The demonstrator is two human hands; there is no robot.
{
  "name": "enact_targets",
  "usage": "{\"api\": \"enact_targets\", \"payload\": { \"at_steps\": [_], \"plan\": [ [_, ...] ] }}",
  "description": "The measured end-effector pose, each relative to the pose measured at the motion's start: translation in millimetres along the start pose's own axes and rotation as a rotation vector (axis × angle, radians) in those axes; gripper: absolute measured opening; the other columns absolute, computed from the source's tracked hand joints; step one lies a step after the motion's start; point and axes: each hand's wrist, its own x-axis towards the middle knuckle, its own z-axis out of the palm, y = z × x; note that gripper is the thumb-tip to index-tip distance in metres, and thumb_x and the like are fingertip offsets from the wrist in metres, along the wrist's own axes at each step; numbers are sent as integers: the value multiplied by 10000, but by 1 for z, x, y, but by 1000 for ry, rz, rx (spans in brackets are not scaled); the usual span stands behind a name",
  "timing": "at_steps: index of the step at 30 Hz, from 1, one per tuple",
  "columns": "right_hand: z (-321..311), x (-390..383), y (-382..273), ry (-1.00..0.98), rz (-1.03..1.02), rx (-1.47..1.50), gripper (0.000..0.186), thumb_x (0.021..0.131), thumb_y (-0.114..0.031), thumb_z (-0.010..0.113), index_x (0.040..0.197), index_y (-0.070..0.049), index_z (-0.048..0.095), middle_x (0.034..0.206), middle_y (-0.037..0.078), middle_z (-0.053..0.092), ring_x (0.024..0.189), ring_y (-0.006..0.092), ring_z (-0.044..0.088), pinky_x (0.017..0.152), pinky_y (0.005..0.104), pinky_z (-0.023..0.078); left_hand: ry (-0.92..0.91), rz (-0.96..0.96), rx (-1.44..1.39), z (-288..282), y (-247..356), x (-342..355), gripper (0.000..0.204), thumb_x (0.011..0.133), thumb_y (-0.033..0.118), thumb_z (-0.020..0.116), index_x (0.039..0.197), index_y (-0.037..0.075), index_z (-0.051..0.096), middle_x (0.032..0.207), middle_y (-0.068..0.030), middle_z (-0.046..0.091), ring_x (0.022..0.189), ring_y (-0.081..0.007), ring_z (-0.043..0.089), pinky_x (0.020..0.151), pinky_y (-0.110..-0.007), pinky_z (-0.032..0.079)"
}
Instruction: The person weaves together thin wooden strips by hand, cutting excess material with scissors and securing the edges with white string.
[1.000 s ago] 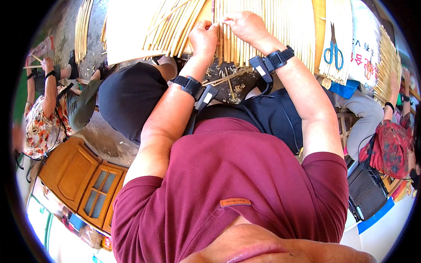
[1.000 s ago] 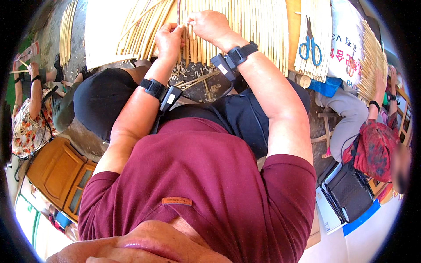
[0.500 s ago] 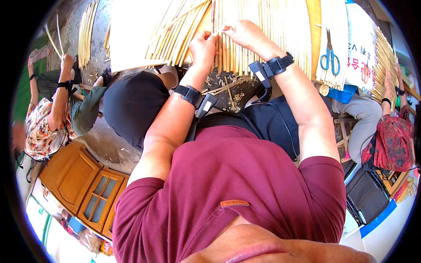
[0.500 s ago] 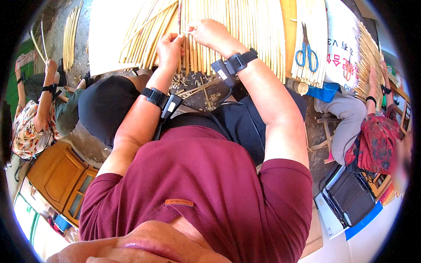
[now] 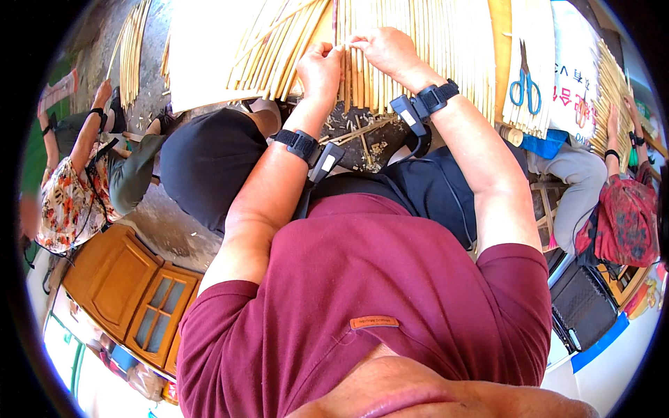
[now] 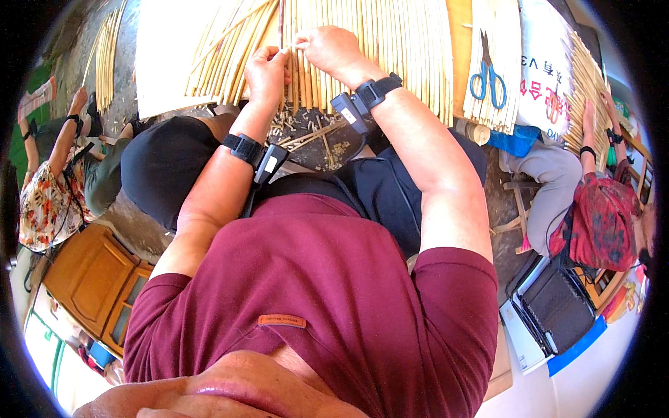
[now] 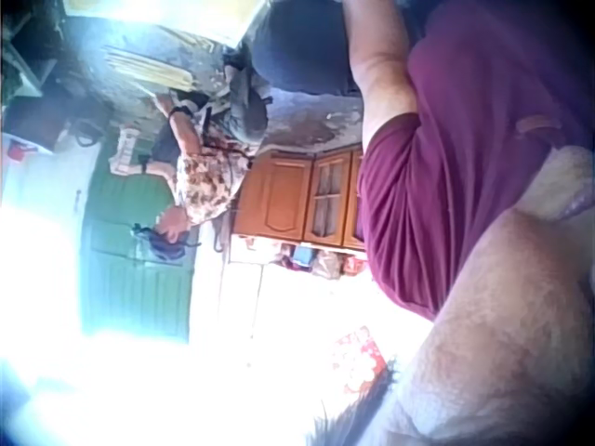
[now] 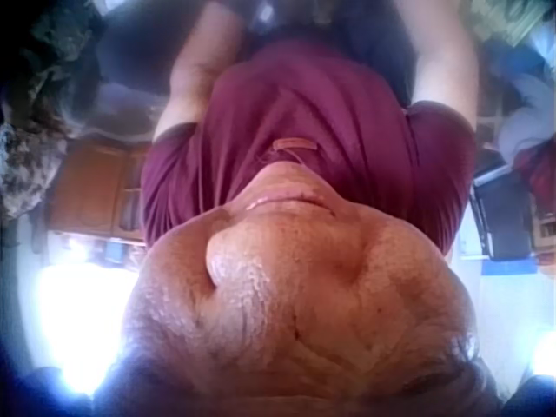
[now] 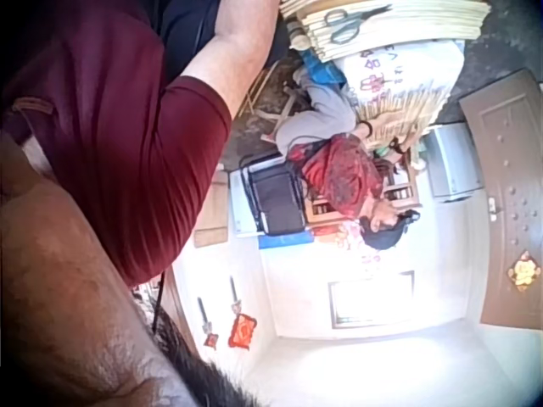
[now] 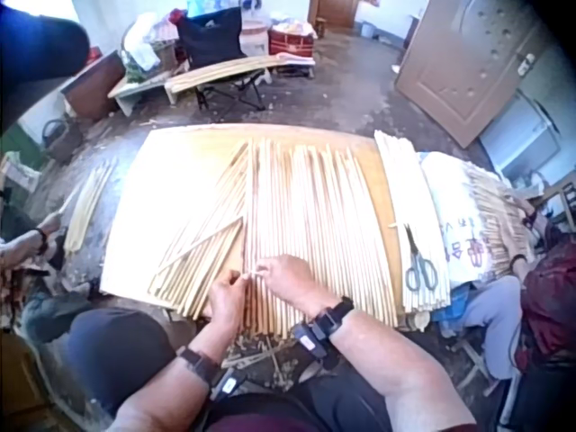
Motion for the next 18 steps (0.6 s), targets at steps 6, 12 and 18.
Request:
{"api": "enact_targets", "payload": {
  "at_steps": [6, 12, 18],
  "plan": [
    [2, -1, -1, 7, 26, 3, 190, 845, -306, 545, 905, -230, 709, 783, 92, 671, 753, 297, 640, 635, 425, 492, 26, 45, 20, 1, -5, 2, 162, 844, 143, 656, 833, -15, 623, 610, -31, 573, 445, -73, 508, 399, -229, 415],
    [6, 3, 3, 15, 21, 11, 189, 834, -303, 552, 906, -228, 710, 782, 91, 672, 754, 303, 639, 634, 427, 488, 21, 58, 51, 2, -7, 2, 166, 845, 145, 657, 844, -17, 622, 603, -30, 569, 445, -73, 510, 399, -226, 417],
    [4, 5, 1, 1, 25, -6, 216, 856, -322, 555, 916, -179, 705, 802, 112, 668, 760, 309, 636, 658, 408, 487, 26, 60, 26, 3, -4, 1, 153, 849, 137, 650, 853, -14, 623, 590, -27, 563, 449, -74, 509, 401, -225, 417]
  ]
}}
